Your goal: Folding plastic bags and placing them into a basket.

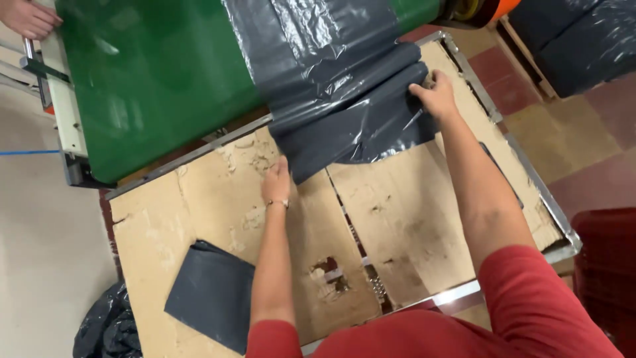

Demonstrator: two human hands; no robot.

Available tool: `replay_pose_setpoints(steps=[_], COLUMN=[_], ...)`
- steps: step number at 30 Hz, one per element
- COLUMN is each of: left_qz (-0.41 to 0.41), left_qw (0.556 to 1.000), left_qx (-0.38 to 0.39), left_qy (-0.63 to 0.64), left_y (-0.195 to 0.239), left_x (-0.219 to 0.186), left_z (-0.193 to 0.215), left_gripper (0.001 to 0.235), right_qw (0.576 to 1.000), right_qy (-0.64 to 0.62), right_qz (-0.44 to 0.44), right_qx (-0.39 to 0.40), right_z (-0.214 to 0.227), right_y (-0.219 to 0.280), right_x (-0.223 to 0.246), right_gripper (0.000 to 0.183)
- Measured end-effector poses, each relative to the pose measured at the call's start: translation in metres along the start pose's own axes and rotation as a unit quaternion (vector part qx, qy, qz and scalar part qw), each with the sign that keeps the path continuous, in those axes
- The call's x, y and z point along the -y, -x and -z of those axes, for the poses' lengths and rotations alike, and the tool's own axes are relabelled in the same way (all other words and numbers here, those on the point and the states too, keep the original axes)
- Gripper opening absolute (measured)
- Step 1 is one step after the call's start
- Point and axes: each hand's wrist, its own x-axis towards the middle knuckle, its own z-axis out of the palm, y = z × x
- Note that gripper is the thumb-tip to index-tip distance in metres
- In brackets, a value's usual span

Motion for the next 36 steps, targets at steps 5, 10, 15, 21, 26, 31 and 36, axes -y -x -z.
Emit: replay_pose_setpoints(steps=[5, 10, 15, 21, 26, 31, 36], left_qz=[0.005, 0.015, -0.001, -0.012, -0.149, -0.314, -0.409], left_qw=[0.983, 0.890, 0.842, 0.945, 0.965, 0.922, 0.901], left_qx=[-0.092, -0.024, 0.026, 0.119, 0.146, -0.040, -0.136], left_qy=[0.159, 0.455, 0.538, 0.305, -0.159, -0.223, -0.055], left_y=[-0.075, -0.065, 0.031, 0.159, 0.196, 0.218, 0.212], left_x=[0.027, 0.065, 0.085, 0.147, 0.186, 0.167, 0.127], left_z=[-0.077, -0.089, -0.014, 0.048, 0.010, 0.014, 0.011], left_gripper=[0.034, 0.015, 0.018, 0.019, 0.034, 0.087, 0.093], right_qw=[0.994, 0.980, 0.986, 0.942, 0.976, 0.988, 0.932], right_qy=[0.021, 0.028, -0.041, -0.244, -0.031, -0.093, -0.348], right_qz=[0.107, 0.198, 0.140, -0.192, -0.133, 0.045, -0.038], right_qx=[0.017, 0.015, 0.080, 0.129, 0.169, 0.113, 0.096], right_z=[0.004, 0.040, 0.115, 0.139, 0.126, 0.120, 0.125], right_y=[0.018, 0.109, 0.237, 0.346, 0.370, 0.382, 0.365], right_x=[0.033, 0.063, 0.133, 0.051, 0.009, 0.130, 0.184], right_gripper=[0.055, 0.036, 0.024, 0.035, 0.062, 0.084, 0.087])
